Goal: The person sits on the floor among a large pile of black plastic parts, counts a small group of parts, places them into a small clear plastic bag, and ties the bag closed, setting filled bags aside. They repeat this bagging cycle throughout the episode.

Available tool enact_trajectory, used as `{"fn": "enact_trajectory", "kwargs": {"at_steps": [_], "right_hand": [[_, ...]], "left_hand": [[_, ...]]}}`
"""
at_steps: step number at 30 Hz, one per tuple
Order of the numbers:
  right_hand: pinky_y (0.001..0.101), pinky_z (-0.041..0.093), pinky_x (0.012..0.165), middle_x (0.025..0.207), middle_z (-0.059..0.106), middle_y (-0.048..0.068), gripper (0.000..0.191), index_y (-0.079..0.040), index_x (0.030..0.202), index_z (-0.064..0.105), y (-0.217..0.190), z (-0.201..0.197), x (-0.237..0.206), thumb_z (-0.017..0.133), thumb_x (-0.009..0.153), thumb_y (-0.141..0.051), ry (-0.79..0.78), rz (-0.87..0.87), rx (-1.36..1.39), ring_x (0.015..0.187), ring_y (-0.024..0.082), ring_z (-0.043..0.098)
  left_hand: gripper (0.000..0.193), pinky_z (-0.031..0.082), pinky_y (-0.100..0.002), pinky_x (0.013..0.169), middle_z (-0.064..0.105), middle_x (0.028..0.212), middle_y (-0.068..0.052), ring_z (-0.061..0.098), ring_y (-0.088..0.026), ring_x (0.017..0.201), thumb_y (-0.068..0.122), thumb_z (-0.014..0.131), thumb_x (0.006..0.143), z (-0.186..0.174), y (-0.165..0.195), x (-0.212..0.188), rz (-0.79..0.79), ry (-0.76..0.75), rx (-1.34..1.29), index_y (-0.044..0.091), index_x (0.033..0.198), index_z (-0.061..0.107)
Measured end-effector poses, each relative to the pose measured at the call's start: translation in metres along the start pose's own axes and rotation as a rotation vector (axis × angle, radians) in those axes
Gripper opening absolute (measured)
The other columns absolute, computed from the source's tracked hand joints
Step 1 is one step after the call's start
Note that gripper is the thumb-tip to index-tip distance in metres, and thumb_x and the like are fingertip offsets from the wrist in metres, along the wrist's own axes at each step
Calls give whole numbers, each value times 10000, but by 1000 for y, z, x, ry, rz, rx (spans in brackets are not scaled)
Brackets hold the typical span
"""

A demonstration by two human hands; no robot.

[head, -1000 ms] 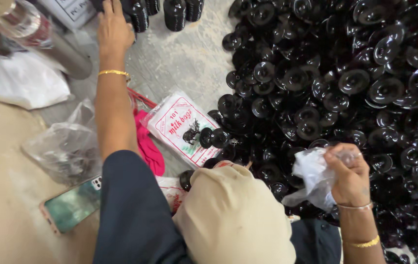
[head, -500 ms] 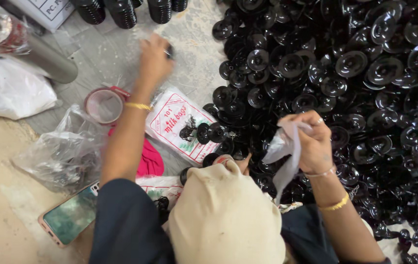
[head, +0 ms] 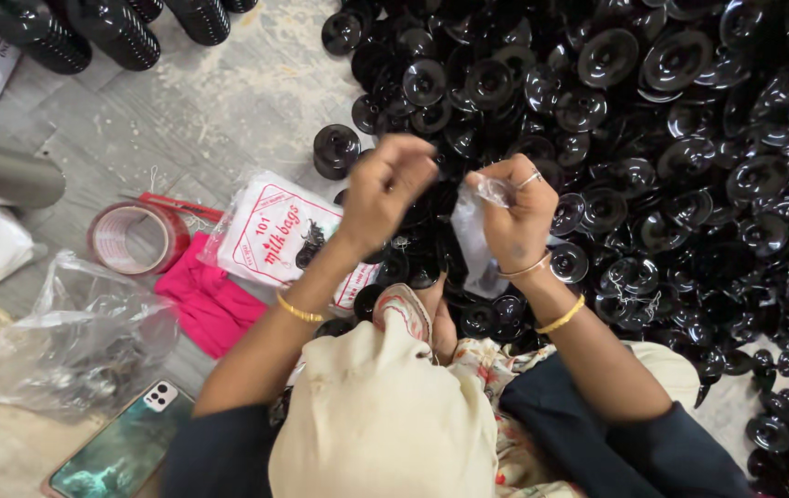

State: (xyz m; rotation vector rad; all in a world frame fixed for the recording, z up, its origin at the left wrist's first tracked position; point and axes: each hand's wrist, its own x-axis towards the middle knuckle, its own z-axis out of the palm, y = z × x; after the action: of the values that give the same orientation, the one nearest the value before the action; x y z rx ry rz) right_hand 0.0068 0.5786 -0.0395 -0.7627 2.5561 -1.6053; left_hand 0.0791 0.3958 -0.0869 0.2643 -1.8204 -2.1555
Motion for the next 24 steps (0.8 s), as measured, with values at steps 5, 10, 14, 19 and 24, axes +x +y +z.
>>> {"fn": "enact_trajectory", "kwargs": {"at_steps": [5,10,14,19,24], "right_hand": [[216,487,804,968,645,32,122,-17,978,593,-4,0,2,711,980,15,-5,-65,268,874,79,583],[234,527,877,1011,681,41,174,-60,1001,552,-7,-10,3,704,970,19,8,58,622,950,95,644],[209,476,827,980,629,9,92,-29,1042,624,-4,-14,-3,697,993,-3,27,65,477,905,68,590],[199,433,774,924,603,-20,85,-30,997,642,9,-11,-7,668,1054,-87,7,52,471,850,46,530],[202,379,726,876,513,-51,179,-47,947,584,18,-5,-10,618,1086,-155,-1,39,549,804,27,461]], "left_hand": [[196,546,-241,753,711,924,-17,659,-75,825,140,760,950,34,15,-19,155,-108,92,26,1069,654],[117,510,-239,780,650,889,-5,594,-74,813,135,708,1047,38,14,-19,94,-31,-6,40,1095,658],[350,485,-251,824,540,1054,-27,544,-102,895,173,775,940,43,26,-26,182,-90,8,46,1203,582],[386,496,-263,857,518,1222,-65,550,-158,1012,228,780,934,49,39,-28,292,-125,186,79,1247,611],[302,430,-326,1040,522,1231,-62,481,-211,1135,209,739,1021,46,42,-30,456,-173,279,120,1295,648]]}}
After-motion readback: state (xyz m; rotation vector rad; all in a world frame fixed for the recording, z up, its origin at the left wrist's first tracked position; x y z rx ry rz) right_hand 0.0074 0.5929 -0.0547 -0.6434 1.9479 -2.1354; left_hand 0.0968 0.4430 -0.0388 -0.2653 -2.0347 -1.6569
